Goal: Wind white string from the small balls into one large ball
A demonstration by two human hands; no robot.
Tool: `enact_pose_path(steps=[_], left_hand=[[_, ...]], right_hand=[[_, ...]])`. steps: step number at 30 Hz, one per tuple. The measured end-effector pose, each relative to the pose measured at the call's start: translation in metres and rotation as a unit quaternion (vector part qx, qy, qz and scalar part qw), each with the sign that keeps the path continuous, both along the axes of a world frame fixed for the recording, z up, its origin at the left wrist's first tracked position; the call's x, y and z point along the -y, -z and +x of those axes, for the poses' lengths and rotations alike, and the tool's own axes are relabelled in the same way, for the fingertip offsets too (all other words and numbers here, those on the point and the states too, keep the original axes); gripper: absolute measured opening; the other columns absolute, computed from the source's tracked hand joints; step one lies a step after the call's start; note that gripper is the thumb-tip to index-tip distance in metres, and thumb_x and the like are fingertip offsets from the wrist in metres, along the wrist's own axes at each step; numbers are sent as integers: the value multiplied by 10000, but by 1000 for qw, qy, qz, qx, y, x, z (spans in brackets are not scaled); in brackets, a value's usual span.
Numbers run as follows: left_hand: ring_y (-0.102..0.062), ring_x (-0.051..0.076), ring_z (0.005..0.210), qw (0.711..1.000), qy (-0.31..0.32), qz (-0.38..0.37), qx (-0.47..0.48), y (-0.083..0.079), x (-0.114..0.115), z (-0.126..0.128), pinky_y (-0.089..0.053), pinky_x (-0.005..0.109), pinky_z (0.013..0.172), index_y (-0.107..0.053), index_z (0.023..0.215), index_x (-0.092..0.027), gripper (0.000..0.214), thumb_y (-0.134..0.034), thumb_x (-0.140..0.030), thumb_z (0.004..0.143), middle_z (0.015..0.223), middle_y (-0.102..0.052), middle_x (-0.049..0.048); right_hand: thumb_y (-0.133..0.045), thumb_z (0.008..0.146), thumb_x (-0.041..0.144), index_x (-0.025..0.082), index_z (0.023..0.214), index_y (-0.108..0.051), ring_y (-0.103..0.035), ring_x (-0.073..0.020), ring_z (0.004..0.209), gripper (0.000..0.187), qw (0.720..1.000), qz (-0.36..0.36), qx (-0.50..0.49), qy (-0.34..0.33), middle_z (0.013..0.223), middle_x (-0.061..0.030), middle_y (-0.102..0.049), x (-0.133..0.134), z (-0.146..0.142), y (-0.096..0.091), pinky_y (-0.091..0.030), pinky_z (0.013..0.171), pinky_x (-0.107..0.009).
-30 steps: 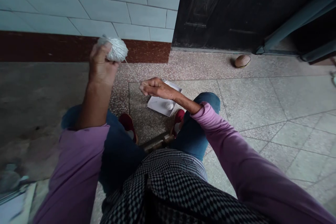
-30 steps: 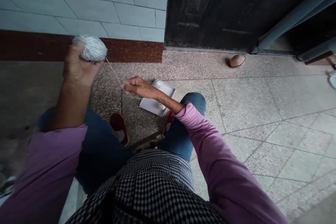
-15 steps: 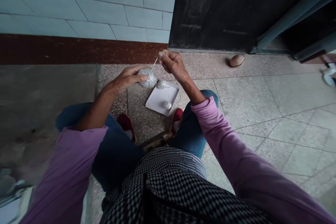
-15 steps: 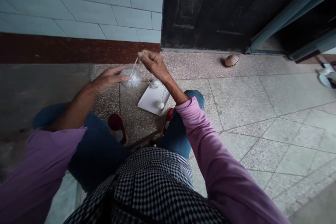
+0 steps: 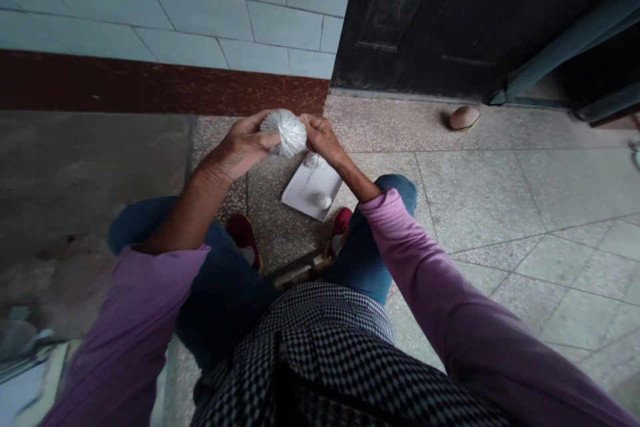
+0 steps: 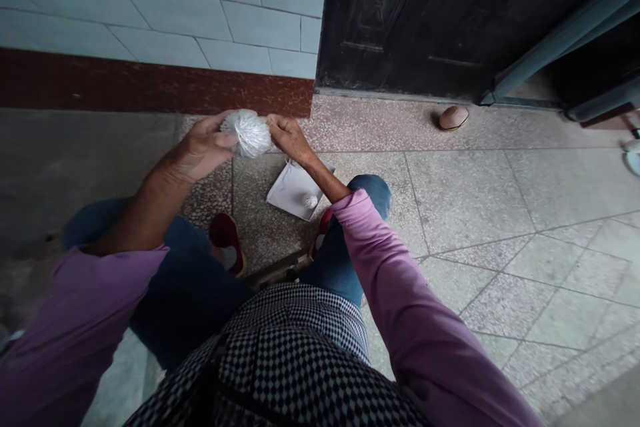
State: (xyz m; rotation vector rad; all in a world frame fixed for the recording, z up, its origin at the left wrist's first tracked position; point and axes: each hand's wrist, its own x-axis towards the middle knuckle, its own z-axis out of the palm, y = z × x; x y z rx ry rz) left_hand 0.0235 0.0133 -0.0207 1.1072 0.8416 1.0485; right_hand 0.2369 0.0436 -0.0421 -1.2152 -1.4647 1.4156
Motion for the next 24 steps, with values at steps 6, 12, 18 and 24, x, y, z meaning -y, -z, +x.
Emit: enact_pose_path(steps=[6,12,18,24], left_hand=[[-757,450,1506,991,-120,41,38,9,-23,-2,-720,673,1217,-677,1187,-323,849,-1192,-629,585,1325,-838,98],[-705,359,1433,967,-240,39,-74,25,-38,-14,-640,587,1266,-563,1200,-296,1094,-1267,-743,493,1269,-789,32],[-670,321,1411,964,-228,89,-104,20,-28,-8,-585,506,1238,-570,1247,-296,1094,-1239,-797,542,1279,-778,19],[-695,271,1283,964,-216,86,-127,9,-18,-7,-566,460,1199,-680,1294,-276,971,-1200,-707,598,1304,-835,-8]], right_hand=[[-845,1326,581,265,822,-497,-446,-183,810,689,993,32,68,-86,791,50,-442,13,-17,6,-366,759,-285],[-711,1403,476,237,857,-636,-534,-207,891,601,977,100,95,-164,830,20,-563,42,-14,-23,-451,946,-334],[-808,1344,515,260,848,-661,-576,-252,933,577,982,90,110,-128,775,-8,-528,52,-4,-53,-450,872,-367],[-766,1352,504,262,886,-673,-572,-257,967,533,979,136,101,-116,887,-38,-631,49,2,-69,-509,954,-376]])
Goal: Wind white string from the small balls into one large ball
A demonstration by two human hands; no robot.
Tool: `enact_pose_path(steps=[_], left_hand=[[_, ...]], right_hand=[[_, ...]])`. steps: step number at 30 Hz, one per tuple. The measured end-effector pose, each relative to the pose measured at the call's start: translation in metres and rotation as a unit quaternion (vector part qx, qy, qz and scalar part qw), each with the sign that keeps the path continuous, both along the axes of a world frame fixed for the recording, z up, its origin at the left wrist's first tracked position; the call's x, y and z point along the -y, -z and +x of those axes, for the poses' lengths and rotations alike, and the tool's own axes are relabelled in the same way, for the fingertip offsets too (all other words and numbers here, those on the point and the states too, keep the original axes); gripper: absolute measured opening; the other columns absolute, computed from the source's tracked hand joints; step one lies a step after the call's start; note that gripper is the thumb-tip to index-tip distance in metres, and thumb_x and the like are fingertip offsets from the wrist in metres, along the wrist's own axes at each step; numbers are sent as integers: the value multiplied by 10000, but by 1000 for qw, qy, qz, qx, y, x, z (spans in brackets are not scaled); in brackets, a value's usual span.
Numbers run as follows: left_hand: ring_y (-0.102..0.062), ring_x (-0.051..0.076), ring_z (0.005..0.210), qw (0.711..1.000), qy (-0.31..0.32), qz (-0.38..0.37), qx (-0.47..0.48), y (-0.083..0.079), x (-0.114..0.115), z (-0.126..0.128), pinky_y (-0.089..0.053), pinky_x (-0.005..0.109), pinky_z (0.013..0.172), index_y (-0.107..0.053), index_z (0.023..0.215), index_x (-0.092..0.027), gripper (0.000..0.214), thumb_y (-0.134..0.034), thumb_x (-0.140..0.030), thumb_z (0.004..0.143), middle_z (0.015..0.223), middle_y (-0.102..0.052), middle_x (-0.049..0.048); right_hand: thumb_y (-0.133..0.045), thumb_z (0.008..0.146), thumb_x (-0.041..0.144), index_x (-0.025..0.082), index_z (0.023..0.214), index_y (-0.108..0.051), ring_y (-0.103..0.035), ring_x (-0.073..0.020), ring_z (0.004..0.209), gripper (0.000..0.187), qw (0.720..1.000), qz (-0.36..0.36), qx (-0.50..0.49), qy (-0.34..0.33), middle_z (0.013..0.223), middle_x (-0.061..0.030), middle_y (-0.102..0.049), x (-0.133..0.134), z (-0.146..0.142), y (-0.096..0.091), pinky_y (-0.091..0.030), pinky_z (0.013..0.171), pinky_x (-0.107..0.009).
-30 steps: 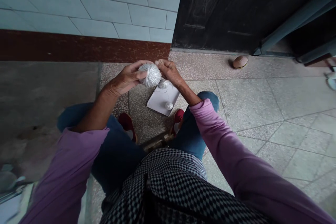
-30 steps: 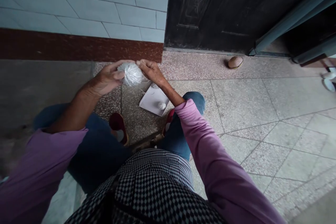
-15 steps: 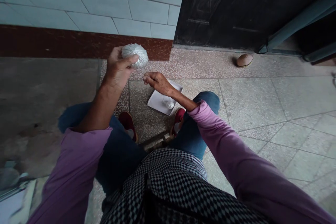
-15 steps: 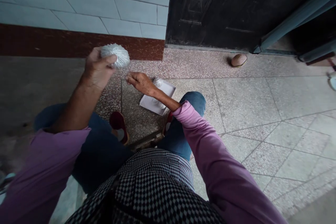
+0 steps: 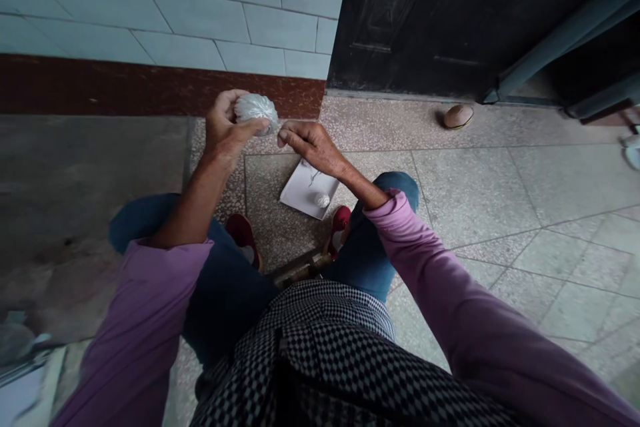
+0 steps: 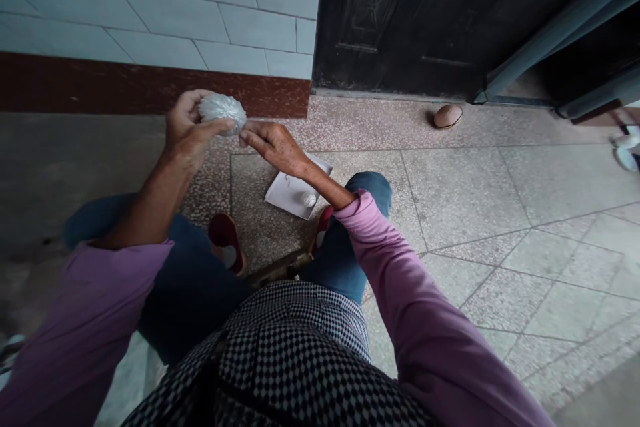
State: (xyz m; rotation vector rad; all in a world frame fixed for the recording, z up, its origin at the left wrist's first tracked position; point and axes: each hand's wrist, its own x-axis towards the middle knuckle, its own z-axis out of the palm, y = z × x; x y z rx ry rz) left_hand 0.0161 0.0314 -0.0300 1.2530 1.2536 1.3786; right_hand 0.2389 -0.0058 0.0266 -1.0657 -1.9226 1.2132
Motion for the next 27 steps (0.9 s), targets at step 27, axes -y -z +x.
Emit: enact_pose_path(steps=[27], left_hand=[[-887,321,1037,980,153,-97,77,13,20,26,-785,381,797,-749,1264,-280,619,-1125,-473,812,1147,-809,70]], right_hand=[[-922,1249,602,270,951,-550,-532,-225,920,581,989,-69,-88,100,899,-7,-485,-62,16,47,-473,716,-286]])
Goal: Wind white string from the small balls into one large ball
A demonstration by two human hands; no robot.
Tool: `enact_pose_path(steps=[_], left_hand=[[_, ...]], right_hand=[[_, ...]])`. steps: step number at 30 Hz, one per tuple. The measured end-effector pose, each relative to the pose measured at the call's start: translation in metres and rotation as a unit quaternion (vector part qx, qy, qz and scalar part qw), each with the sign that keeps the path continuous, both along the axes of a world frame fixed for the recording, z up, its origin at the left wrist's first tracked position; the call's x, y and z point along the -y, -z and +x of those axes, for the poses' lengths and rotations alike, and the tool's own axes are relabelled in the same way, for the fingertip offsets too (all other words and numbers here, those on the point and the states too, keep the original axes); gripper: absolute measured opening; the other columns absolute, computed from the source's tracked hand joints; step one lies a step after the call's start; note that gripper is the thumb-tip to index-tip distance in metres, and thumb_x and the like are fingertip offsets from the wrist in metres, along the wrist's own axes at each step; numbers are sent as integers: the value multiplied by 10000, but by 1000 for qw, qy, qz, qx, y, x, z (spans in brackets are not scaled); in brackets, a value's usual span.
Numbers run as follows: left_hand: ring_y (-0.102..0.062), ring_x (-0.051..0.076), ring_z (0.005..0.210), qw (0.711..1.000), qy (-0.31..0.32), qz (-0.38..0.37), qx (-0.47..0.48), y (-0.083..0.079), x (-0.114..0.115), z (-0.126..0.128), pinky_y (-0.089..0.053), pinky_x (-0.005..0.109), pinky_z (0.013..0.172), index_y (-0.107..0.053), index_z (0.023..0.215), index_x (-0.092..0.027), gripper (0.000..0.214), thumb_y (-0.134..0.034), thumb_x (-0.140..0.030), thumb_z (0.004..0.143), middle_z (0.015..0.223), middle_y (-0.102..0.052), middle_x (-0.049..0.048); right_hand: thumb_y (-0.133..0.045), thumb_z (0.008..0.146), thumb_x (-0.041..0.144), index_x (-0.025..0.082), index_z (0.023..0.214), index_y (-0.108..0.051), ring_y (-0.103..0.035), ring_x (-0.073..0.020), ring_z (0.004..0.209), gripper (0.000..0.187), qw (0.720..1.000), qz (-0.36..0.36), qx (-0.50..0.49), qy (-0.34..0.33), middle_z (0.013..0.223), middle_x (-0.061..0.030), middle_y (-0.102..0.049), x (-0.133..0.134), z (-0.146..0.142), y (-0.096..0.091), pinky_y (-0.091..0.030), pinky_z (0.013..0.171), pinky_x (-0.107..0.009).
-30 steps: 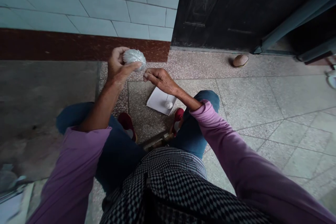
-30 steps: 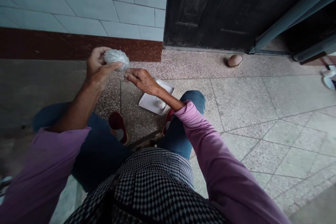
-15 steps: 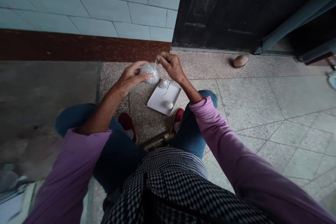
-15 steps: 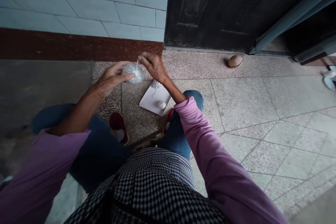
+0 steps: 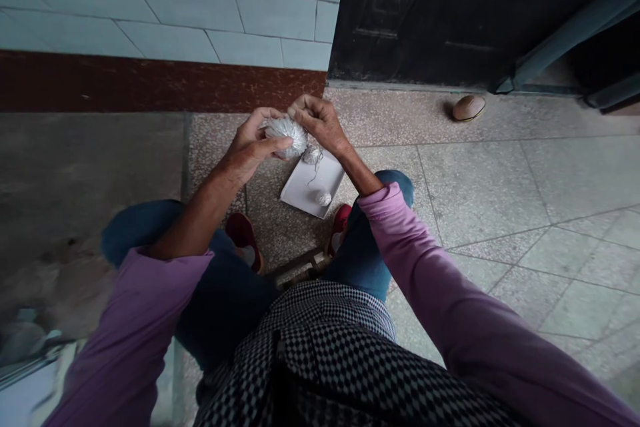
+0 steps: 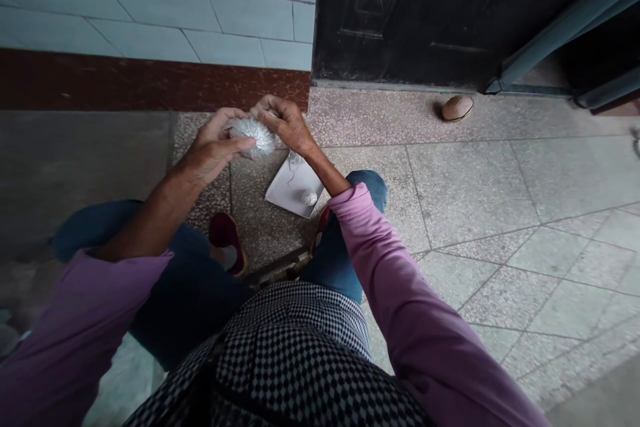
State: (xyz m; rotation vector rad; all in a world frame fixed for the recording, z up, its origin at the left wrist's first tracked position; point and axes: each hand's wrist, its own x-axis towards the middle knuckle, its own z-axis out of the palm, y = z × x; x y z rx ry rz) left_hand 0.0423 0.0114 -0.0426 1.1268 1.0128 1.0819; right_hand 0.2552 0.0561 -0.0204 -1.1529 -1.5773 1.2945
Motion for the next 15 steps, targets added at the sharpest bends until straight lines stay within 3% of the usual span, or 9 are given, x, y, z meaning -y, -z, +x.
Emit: enact_pose_path(steps=[4,8,12,15], left_hand=[[-918,342,1082,1000,7,8,17,4,-1,5,-792,382,766,-789,1277,-289,648,-1128,-617,833,1171,-856,85],[-906,388,1200,998,11,-10,53,6,0,5,-821,442,826,-824,1203,-268,747,-1161,-733,724,1276,-917,134],[-829,410,1381,996,-16,-35,78,2,-6,-2,-806,520,1007,-809,1210,-285,844,-1211,-748,630,1423,-925,126],[-762,417,1488,993,-76,-16,89,-1,-13,-10,-757,558,1102,-736,1186,-301,924,-1200,-841,597,1481,-907,96]], right_hand=[[-877,1307,568,274,961,-515,-419,-173,800,582,998,-35,-46,21,860,33,-464,-3,0,10,-388,664,-270],[-799,1345,662,270,962,-500,-351,-152,734,624,993,-76,-85,35,835,53,-457,-2,-11,24,-314,626,-252],[-750,1355,688,273,959,-518,-441,-177,765,618,997,-58,-20,50,833,42,-470,0,-28,36,-369,676,-253],[-711,1382,575,264,948,-558,-568,-208,887,555,998,14,65,2,875,15,-545,10,-35,40,-496,850,-285]])
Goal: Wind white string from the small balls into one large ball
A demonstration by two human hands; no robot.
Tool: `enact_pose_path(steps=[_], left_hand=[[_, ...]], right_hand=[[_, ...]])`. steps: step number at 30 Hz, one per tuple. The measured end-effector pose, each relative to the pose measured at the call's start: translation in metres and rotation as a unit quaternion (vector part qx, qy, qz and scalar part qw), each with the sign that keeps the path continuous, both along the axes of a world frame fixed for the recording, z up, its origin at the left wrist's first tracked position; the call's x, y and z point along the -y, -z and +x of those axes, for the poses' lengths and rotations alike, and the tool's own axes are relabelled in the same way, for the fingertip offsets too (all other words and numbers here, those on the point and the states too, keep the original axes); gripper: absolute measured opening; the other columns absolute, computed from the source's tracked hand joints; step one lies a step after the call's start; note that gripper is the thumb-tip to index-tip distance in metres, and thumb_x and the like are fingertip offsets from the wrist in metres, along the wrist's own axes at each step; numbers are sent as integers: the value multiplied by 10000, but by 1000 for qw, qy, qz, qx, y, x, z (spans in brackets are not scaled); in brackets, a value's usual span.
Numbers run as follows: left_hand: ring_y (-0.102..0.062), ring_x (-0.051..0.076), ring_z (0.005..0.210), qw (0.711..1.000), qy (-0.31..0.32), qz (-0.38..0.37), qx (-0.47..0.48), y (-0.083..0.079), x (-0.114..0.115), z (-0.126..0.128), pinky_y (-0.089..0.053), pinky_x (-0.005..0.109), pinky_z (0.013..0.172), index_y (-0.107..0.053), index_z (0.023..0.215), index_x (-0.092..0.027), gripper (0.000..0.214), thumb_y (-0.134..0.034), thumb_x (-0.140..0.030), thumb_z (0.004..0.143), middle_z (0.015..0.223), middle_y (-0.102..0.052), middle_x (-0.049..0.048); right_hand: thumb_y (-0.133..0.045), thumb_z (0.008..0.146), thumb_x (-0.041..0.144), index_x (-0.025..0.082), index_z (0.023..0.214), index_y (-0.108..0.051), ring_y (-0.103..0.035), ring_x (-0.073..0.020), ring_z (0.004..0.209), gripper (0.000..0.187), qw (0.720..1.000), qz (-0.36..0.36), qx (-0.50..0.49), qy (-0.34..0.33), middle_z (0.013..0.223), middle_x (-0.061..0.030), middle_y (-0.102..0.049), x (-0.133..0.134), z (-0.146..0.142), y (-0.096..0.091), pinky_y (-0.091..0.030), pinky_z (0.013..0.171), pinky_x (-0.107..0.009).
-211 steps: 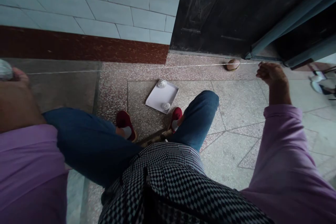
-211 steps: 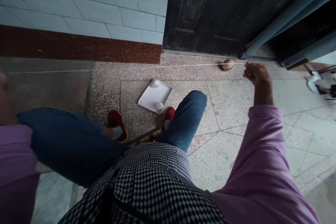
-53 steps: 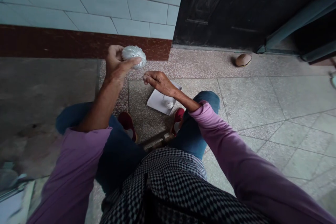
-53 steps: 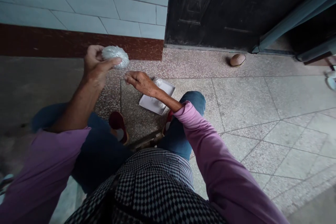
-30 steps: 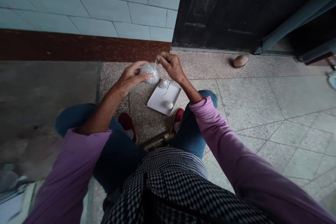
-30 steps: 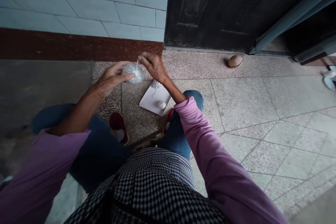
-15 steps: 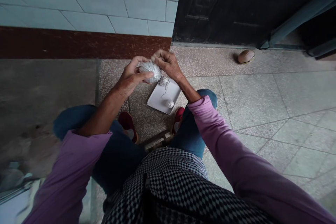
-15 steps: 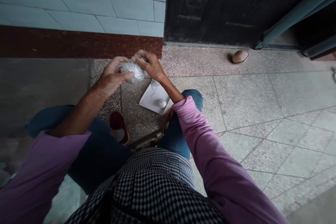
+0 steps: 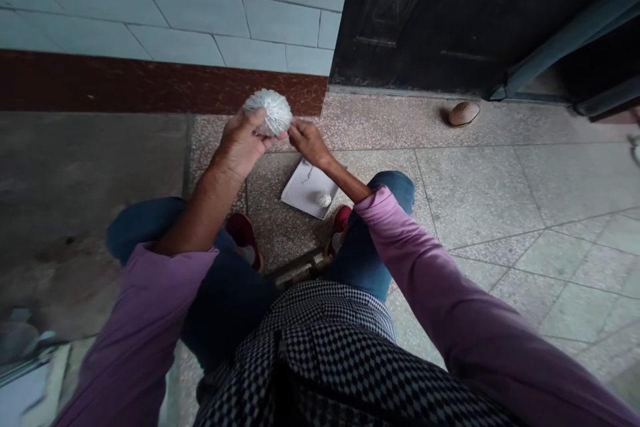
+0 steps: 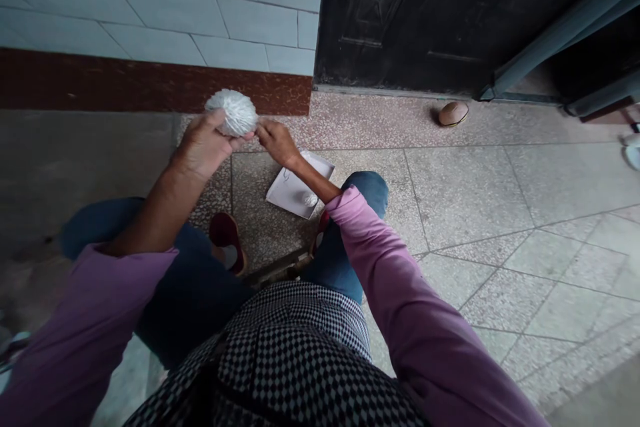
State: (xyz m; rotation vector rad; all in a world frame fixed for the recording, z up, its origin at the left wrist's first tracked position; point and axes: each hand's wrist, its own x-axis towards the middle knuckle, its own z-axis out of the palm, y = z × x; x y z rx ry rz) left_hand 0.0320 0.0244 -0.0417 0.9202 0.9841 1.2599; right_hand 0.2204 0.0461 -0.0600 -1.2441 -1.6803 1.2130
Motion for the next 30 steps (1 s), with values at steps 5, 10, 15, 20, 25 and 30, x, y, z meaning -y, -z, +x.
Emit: enact_pose_path(steps=[5,10,15,20,25,30], left_hand=[[-760,311,1309,989,-72,15,-125,-1,-8,-10,-689,507,1111,-667,1314,-264,1154,-1195,-924,528,1405,-857,58],[-699,213,1307,956,-98,49,-271,-1,-9,-12,-613,421,1237,-680,1460,-179,1004,-1137,-719,748,1391,-835,5],[-796,327,1267,953,-12,46,-299,-6,1,-11,-649,443,1117,-823,1255,-219,667,-1045,-620,770,1195,-878,32],[-823,408,1284,946,103,-21,-307,-15,14,-15,-694,477,1094,-872,1127,-198,553,-1075,-502,712,1157,-910,74],[-785,305,1065,938,239,-75,-240,-26,26,-23,-690,464,1030,-893,1124,-183,542,-1007,-492,693,1120,-924,89],[-815,321,1028,937,290,-59,-185,-36,33,-29,-677,449,977,-927,1142,-182,583,-931,-540,682,1133,-953,127]], right_hand=[[-588,1399,450,234,1002,-667,-661,-245,983,458,983,71,92,-139,942,-25,-654,25,6,-8,-557,1052,-364],[-569,1407,532,205,1050,-717,-630,-233,948,506,971,90,88,-205,924,-25,-657,28,24,-32,-572,1027,-377],[-717,1352,553,250,951,-719,-683,-286,1002,503,979,98,119,-137,934,-76,-749,16,44,-54,-584,1025,-415],[-934,1217,347,255,798,-719,-705,-276,958,480,978,51,147,-136,864,-76,-773,18,51,-65,-562,933,-397],[-1077,1156,539,207,808,-763,-521,-159,732,574,978,-64,44,-193,734,-5,-679,23,57,-73,-404,665,-308],[-1131,1135,501,213,820,-735,-313,-101,605,583,978,-147,-25,-147,623,71,-484,25,63,-67,-275,558,-283]])
